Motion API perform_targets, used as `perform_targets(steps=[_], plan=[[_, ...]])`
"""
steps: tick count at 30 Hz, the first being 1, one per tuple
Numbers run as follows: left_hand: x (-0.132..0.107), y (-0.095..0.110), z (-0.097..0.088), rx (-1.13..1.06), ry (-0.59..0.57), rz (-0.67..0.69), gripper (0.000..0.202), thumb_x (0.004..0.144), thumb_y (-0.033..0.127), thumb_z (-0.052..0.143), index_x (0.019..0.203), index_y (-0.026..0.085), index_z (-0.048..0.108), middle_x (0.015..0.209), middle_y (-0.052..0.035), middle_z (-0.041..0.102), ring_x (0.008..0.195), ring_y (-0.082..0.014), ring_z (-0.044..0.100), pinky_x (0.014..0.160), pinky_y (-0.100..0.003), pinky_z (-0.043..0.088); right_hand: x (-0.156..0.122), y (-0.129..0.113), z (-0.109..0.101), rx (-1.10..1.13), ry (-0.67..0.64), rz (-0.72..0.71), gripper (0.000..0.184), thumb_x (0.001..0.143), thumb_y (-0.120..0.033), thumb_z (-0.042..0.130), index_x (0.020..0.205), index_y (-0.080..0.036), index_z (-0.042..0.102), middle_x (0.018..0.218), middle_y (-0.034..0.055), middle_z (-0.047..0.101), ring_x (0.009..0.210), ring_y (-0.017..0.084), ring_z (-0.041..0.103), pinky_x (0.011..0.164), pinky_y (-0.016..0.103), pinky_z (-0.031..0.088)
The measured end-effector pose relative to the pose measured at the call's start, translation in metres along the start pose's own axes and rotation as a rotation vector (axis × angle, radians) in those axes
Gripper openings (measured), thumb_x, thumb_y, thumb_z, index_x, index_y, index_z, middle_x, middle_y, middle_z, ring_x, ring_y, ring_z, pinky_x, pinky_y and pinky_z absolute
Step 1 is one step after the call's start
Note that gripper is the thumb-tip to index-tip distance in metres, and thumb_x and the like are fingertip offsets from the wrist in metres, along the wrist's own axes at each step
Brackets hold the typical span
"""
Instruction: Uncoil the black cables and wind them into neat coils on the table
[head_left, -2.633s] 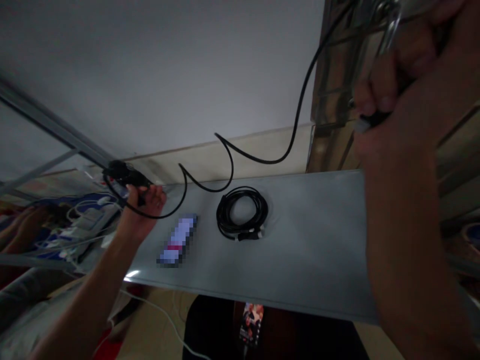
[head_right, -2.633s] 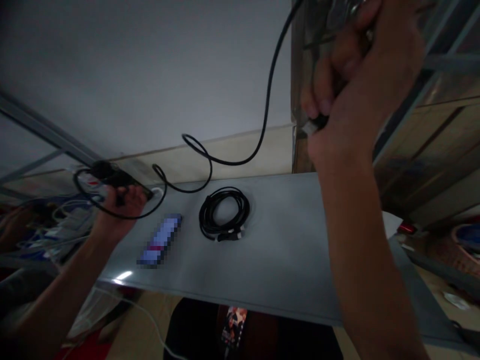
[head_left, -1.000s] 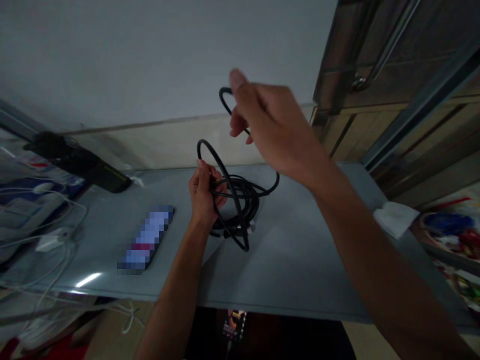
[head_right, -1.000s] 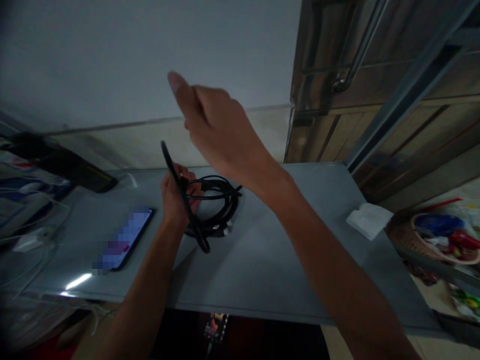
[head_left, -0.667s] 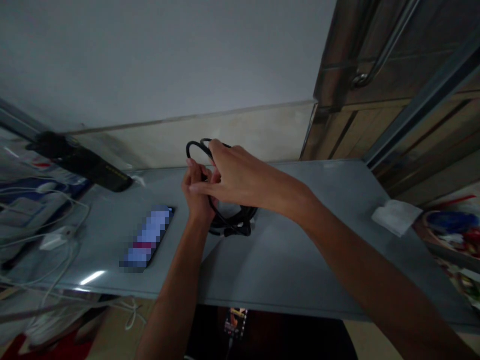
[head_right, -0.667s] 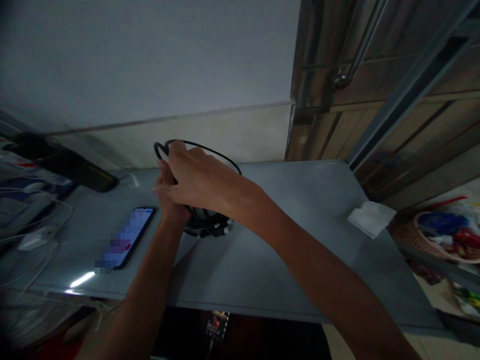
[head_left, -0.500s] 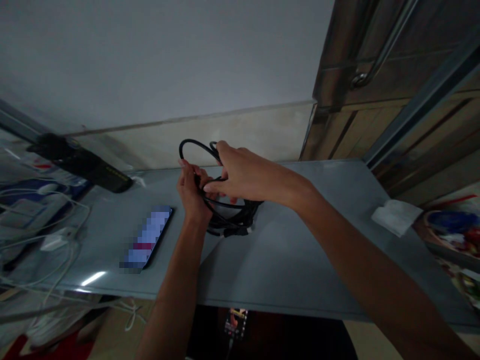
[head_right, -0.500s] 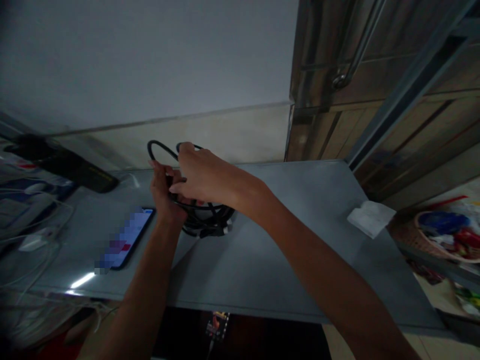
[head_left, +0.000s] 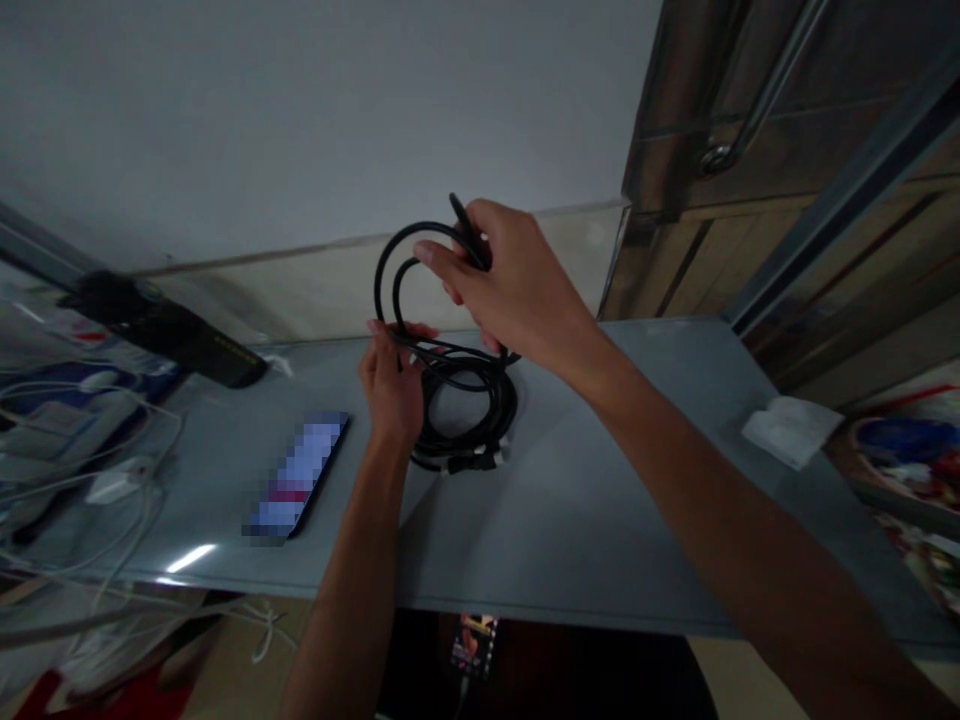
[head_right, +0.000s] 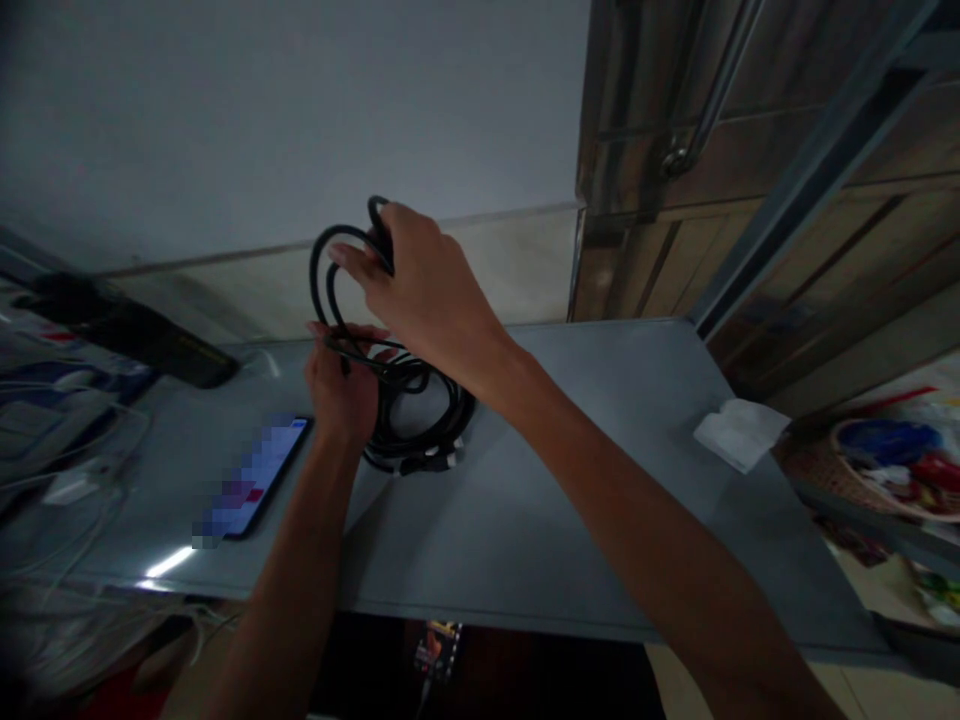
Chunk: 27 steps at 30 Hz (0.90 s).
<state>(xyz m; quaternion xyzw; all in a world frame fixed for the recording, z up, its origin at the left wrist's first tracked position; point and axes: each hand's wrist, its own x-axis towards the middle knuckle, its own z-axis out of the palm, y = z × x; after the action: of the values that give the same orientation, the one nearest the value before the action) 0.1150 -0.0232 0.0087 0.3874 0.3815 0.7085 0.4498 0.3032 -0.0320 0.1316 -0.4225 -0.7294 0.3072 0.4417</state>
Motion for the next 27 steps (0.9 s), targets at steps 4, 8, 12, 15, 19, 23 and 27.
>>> perform_targets(steps=[4, 8, 12, 15, 19, 23, 27], plan=[[0.001, -0.005, -0.001, 0.030, -0.048, 0.153, 0.040, 0.117, 0.051, 0.061, 0.106, 0.019, 0.083, 0.107, -0.0089, 0.085, 0.112, -0.0188, 0.079, 0.103, -0.030, 0.060, -0.002, -0.002, 0.000, 0.045, 0.082, 0.035, 0.049, 0.103, -0.073, 0.070, 0.096, -0.029, 0.048, 0.082, -0.0021, 0.064, 0.086, 0.020, 0.063, 0.074, 0.032, 0.048], [0.000, 0.002, -0.001, -0.097, -0.149, 0.000, 0.042, 0.115, 0.056, 0.062, 0.114, 0.020, 0.083, 0.086, -0.0041, 0.079, 0.084, -0.0157, 0.078, 0.092, -0.029, 0.063, -0.002, -0.004, 0.001, 0.052, 0.091, 0.071, 0.057, 0.097, -0.086, 0.067, 0.101, -0.031, 0.051, 0.076, -0.0023, 0.059, 0.085, 0.022, 0.061, 0.070, 0.035, 0.047], [-0.004, 0.012, -0.001, -0.233, -0.298, -0.196, 0.046, 0.114, 0.061, 0.062, 0.101, 0.022, 0.081, 0.067, 0.0026, 0.062, 0.056, -0.0120, 0.058, 0.068, -0.027, 0.060, 0.001, 0.003, -0.002, 0.088, 0.081, 0.061, 0.062, 0.095, -0.092, 0.066, 0.101, -0.031, 0.051, 0.079, -0.0019, 0.059, 0.083, 0.022, 0.060, 0.068, 0.036, 0.046], [-0.007, 0.017, 0.000, -0.311, -0.336, -0.242, 0.046, 0.112, 0.062, 0.064, 0.092, 0.024, 0.078, 0.063, 0.0040, 0.053, 0.054, -0.0116, 0.051, 0.061, -0.025, 0.055, 0.004, 0.011, -0.002, 0.115, 0.154, 0.036, 0.054, 0.100, -0.079, 0.072, 0.099, -0.031, 0.049, 0.080, -0.0033, 0.060, 0.083, 0.020, 0.059, 0.071, 0.035, 0.047], [-0.009, 0.021, 0.002, -0.336, -0.294, -0.266, 0.060, 0.109, 0.073, 0.060, 0.075, 0.024, 0.063, 0.059, 0.0052, 0.041, 0.056, -0.0132, 0.050, 0.063, -0.027, 0.057, 0.006, 0.016, 0.002, 0.119, 0.188, -0.013, 0.042, 0.108, -0.059, 0.074, 0.094, -0.030, 0.048, 0.081, -0.0040, 0.061, 0.078, 0.017, 0.057, 0.070, 0.031, 0.045], [-0.011, 0.022, 0.000, -0.357, -0.331, -0.325, 0.073, 0.106, 0.081, 0.053, 0.064, 0.022, 0.041, 0.056, 0.0061, 0.034, 0.053, -0.0130, 0.046, 0.066, -0.031, 0.062, 0.008, 0.015, 0.008, 0.139, 0.205, -0.043, 0.037, 0.115, -0.042, 0.069, 0.091, -0.027, 0.045, 0.082, -0.0034, 0.060, 0.074, 0.014, 0.056, 0.064, 0.028, 0.041], [-0.009, 0.020, -0.002, -0.392, -0.291, -0.362, 0.065, 0.115, 0.068, 0.048, 0.069, 0.023, 0.039, 0.056, 0.0074, 0.034, 0.049, -0.0113, 0.045, 0.062, -0.027, 0.060, 0.008, 0.013, 0.009, 0.101, 0.143, -0.048, 0.037, 0.114, -0.039, 0.072, 0.091, -0.026, 0.047, 0.084, -0.0028, 0.060, 0.075, 0.013, 0.059, 0.062, 0.027, 0.039]])
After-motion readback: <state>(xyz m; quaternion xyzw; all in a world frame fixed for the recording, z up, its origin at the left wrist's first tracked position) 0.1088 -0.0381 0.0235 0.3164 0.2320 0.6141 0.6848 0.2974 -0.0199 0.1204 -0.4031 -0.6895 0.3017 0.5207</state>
